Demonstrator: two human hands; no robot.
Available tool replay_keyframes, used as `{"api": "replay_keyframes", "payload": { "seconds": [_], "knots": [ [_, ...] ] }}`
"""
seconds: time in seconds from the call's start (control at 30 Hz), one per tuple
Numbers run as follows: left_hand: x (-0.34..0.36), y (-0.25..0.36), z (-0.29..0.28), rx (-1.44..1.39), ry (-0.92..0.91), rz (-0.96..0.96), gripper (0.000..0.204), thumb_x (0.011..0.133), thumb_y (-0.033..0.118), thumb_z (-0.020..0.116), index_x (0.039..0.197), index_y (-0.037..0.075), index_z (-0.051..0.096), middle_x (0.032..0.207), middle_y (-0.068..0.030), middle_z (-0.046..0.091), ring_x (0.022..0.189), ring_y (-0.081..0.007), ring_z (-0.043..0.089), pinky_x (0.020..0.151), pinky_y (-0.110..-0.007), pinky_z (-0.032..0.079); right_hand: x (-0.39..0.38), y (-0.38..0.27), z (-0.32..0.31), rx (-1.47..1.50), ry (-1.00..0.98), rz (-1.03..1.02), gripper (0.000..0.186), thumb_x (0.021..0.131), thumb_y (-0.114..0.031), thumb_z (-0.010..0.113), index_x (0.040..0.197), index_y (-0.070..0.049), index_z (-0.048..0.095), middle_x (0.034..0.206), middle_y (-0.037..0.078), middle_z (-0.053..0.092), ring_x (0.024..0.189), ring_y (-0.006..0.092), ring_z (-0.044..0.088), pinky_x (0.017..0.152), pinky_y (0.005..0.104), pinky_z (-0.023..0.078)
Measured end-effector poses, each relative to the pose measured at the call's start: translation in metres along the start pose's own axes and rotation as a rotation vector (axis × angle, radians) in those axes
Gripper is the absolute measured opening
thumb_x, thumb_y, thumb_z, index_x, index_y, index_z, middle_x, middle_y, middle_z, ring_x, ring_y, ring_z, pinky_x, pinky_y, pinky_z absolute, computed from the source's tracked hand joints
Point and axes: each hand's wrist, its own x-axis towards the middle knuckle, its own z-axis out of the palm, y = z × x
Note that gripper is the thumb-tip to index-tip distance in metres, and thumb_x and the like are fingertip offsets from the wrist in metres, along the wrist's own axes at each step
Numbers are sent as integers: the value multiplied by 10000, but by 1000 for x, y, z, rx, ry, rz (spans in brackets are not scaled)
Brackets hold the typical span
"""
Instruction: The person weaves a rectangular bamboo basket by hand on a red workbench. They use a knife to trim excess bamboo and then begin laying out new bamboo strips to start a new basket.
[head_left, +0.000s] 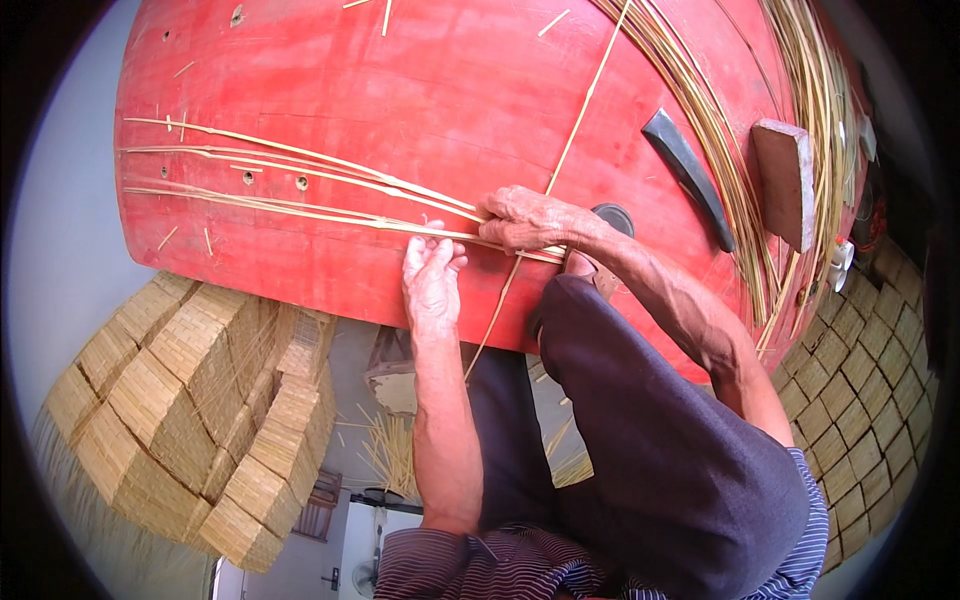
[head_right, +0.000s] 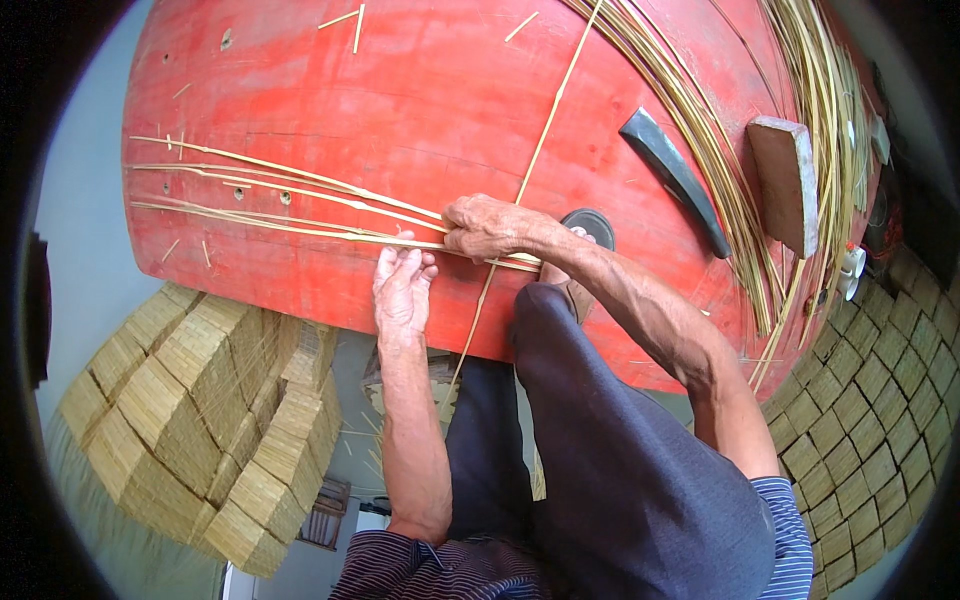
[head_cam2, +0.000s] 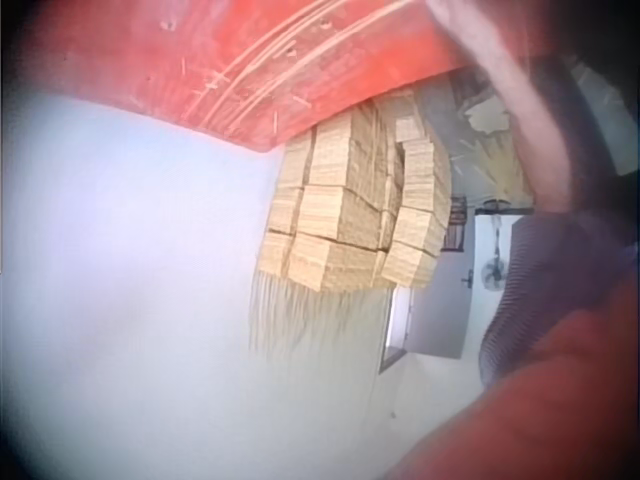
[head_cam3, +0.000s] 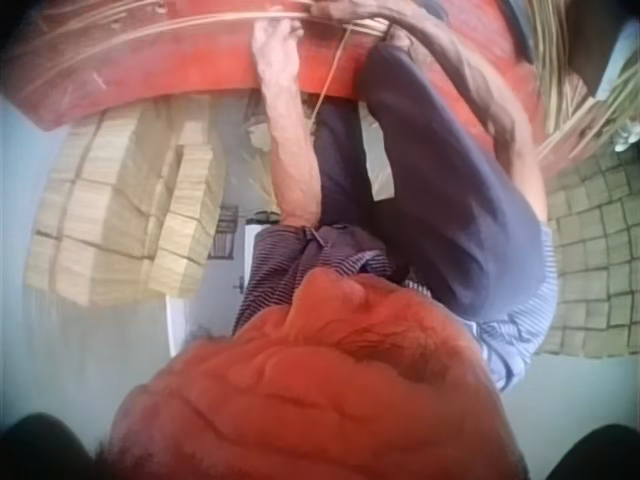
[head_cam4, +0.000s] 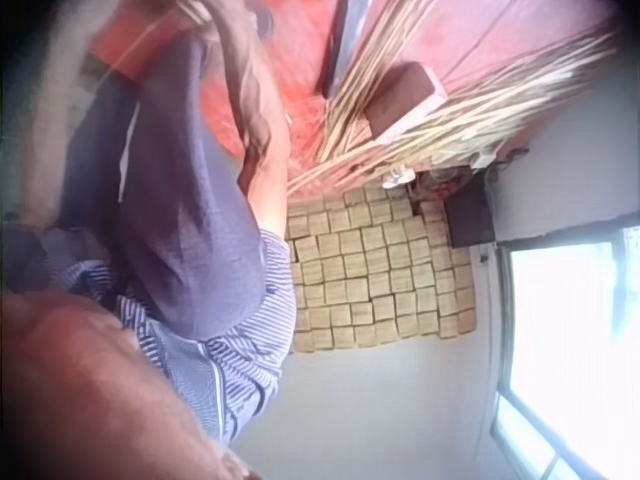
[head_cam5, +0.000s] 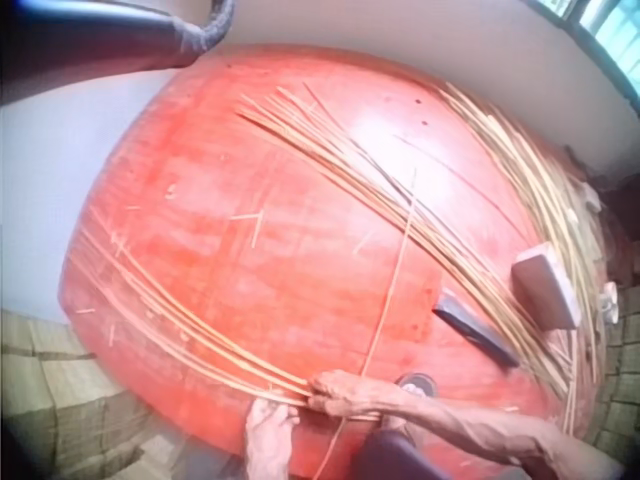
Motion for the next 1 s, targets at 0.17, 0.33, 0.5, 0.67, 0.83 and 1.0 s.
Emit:
{"api": "replay_keyframes", "payload": {
  "seconds": [0.17,0.33,0.5,0.67,0.83,1.0],
  "knots": [
    [-15,-6,16,191,160,89,219,966,148,622,1143,28,574,991,-69,646,859,-162,642,785,-313,522,-1,7,3,73,61,-27,222,869,-182,579,907,35,609,736,246,615,744,383,640,653,461,472],
    [-30,-1,34,548,109,420,280,969,190,616,1149,-21,577,1058,-129,668,923,-211,646,841,-342,511,-5,20,25,96,245,-181,104,849,-88,631,882,7,604,776,232,620,784,402,628,662,464,476],
    [-7,23,28,188,-178,236,403,945,186,655,1280,4,527,1206,-163,622,1083,-226,611,982,-373,458,-11,20,34,-92,437,-408,63,848,-43,612,837,5,572,775,216,577,803,413,604,649,490,465],
    [-3,18,28,214,-245,321,289,965,150,611,1212,2,590,1265,-166,599,1054,-243,636,972,-403,484,-2,27,23,-244,529,-127,79,786,-53,584,745,14,596,700,247,606,701,460,619,594,536,484],
    [-1,27,37,-16,-170,129,366,969,149,602,1299,10,529,1289,-160,583,1018,-261,654,924,-403,519,12,34,20,-115,503,-21,119,734,-74,582,689,26,630,690,269,628,707,458,654,614,525,522],
    [11,20,32,36,47,61,308,931,161,687,1188,49,561,1062,-96,659,862,-210,669,795,-370,545,15,26,12,9,325,116,117,741,-91,595,713,-1,665,717,243,658,734,436,671,634,511,542]
  ]
}}
